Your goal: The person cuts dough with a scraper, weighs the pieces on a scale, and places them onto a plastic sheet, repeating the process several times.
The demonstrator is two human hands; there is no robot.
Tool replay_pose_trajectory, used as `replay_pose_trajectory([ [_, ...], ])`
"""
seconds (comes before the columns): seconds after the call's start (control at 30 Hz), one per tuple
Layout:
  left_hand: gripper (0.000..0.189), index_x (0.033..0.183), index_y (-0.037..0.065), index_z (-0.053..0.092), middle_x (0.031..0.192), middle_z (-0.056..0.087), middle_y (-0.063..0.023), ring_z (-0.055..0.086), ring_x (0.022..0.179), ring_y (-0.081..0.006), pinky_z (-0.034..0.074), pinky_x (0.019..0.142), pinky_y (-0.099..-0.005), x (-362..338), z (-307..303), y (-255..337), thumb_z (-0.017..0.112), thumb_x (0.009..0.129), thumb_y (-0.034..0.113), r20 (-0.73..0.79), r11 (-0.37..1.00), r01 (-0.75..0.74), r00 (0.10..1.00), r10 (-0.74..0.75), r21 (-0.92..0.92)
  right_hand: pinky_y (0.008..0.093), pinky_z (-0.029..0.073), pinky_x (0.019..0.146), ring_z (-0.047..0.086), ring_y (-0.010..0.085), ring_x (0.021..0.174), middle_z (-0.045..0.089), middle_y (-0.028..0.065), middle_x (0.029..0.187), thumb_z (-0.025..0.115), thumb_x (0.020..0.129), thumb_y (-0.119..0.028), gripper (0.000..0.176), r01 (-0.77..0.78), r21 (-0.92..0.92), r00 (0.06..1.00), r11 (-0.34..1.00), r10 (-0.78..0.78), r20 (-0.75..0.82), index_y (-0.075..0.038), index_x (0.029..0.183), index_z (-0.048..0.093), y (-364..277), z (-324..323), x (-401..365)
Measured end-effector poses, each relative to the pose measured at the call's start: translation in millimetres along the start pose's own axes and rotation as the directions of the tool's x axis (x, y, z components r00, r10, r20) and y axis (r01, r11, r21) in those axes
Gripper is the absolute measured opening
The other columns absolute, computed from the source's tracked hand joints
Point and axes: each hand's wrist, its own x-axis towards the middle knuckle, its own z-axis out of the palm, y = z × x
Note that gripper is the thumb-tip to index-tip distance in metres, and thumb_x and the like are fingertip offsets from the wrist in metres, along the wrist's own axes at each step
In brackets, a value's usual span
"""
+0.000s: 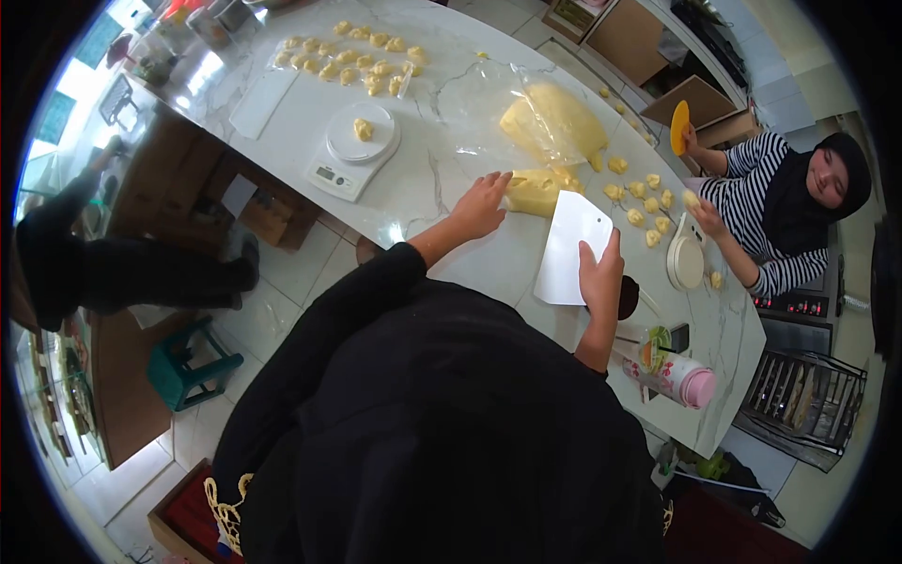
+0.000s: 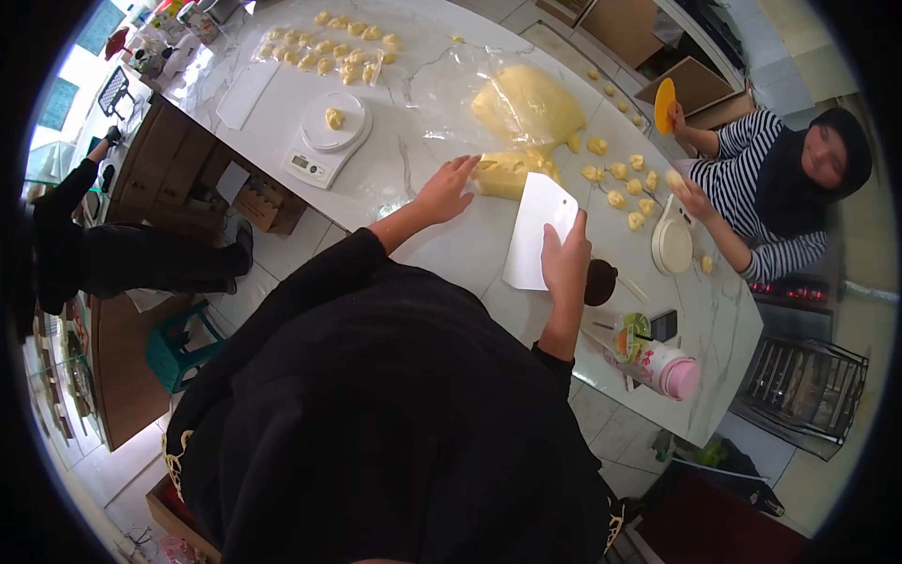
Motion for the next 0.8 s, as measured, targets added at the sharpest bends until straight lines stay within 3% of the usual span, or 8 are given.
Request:
replay_pose_trajectory([
  [0.1, 0.045, 0.116, 0.005, 0.053, 0.112, 0.055, -0.0145, 0.05, 0.104, -0.0335, 0.043, 0.09, -0.0374, 9, 10, 0, 0.059, 0.072, 0.0, 0.105, 0.997, -0.076, 0.992, 0.074, 0.016, 0.0462, 0.046, 0.076, 0.058, 0.0444, 0.092, 0.061, 0.0284, 0.095, 0.057, 0.083, -0.012, 0.039, 0.027, 0.017, 1.0, 0.999, -0.027, 0.0, 0.002, 0.116, 0.042, 14, 0, -7],
  [0.27, 0.031, 0.1, 0.007, 0.06, 0.096, 0.058, -0.011, 0.053, 0.095, -0.0315, 0.045, 0.084, -0.0376, 15, 2, 5, 0.059, 0.071, -0.001, 0.153, 0.996, 0.063, 0.987, -0.052, -0.07, 0.0467, 0.046, 0.074, 0.057, 0.0456, 0.091, 0.06, 0.029, 0.093, 0.057, 0.083, -0.011, 0.039, 0.057, 0.004, 0.998, 0.998, -0.057, 0.003, 0.002, 0.116, 0.041, 14, 10, -9],
  [0.4, 0.026, 0.095, 0.008, 0.061, 0.095, 0.057, -0.0121, 0.053, 0.096, -0.0315, 0.046, 0.082, -0.0381, 16, -1, 9, 0.056, 0.072, -0.003, 0.132, 0.998, 0.061, 0.989, -0.058, -0.014, 0.0471, 0.046, 0.072, 0.056, 0.0461, 0.09, 0.06, 0.0294, 0.092, 0.057, 0.083, -0.011, 0.04, 0.103, 0.056, 0.993, 0.993, -0.106, 0.056, 0.001, 0.117, 0.04, 7, 18, -1],
  [0.47, 0.023, 0.092, 0.006, 0.06, 0.093, 0.057, -0.0146, 0.056, 0.088, -0.0328, 0.047, 0.079, -0.0396, 16, 5, 6, 0.056, 0.072, -0.004, 0.083, 0.985, 0.057, 0.996, -0.043, -0.165, 0.0473, 0.046, 0.07, 0.057, 0.0462, 0.087, 0.06, 0.0293, 0.09, 0.057, 0.083, -0.01, 0.042, 0.16, 0.128, 0.981, 0.979, -0.172, 0.094, 0.0, 0.12, 0.039, 1, 24, 5],
  [0.6, 0.023, 0.092, 0.004, 0.059, 0.09, 0.056, -0.0168, 0.058, 0.08, -0.0335, 0.048, 0.075, -0.0393, 17, 8, 7, 0.054, 0.071, -0.005, 0.067, 0.962, 0.081, 0.996, -0.066, -0.259, 0.0484, 0.046, 0.067, 0.057, 0.0463, 0.084, 0.06, 0.0294, 0.088, 0.057, 0.082, -0.01, 0.049, 0.25, 0.088, 0.962, 0.964, -0.257, 0.092, -0.001, 0.125, 0.036, -8, 38, 17],
  [0.67, 0.024, 0.093, 0.002, 0.058, 0.087, 0.058, -0.0169, 0.06, 0.076, -0.0314, 0.05, 0.068, -0.036, 18, 10, 3, 0.055, 0.07, -0.006, -0.043, 0.923, 0.112, 0.989, -0.138, -0.369, 0.0493, 0.045, 0.067, 0.057, 0.0462, 0.083, 0.06, 0.0296, 0.088, 0.057, 0.082, -0.01, 0.05, 0.244, 0.077, 0.964, 0.967, -0.25, 0.09, -0.001, 0.126, 0.035, -17, 43, 21],
  [0.8, 0.02, 0.089, -0.001, 0.062, 0.081, 0.06, -0.0163, 0.062, 0.071, -0.0273, 0.051, 0.064, -0.0319, 14, 14, -15, 0.059, 0.069, -0.004, -0.075, 0.899, 0.134, 0.981, -0.181, -0.417, 0.0507, 0.045, 0.066, 0.058, 0.0458, 0.079, 0.06, 0.0286, 0.083, 0.056, 0.083, -0.013, 0.049, 0.244, -0.084, 0.967, 0.966, -0.235, 0.103, -0.003, 0.127, 0.035, -31, 55, 32],
])
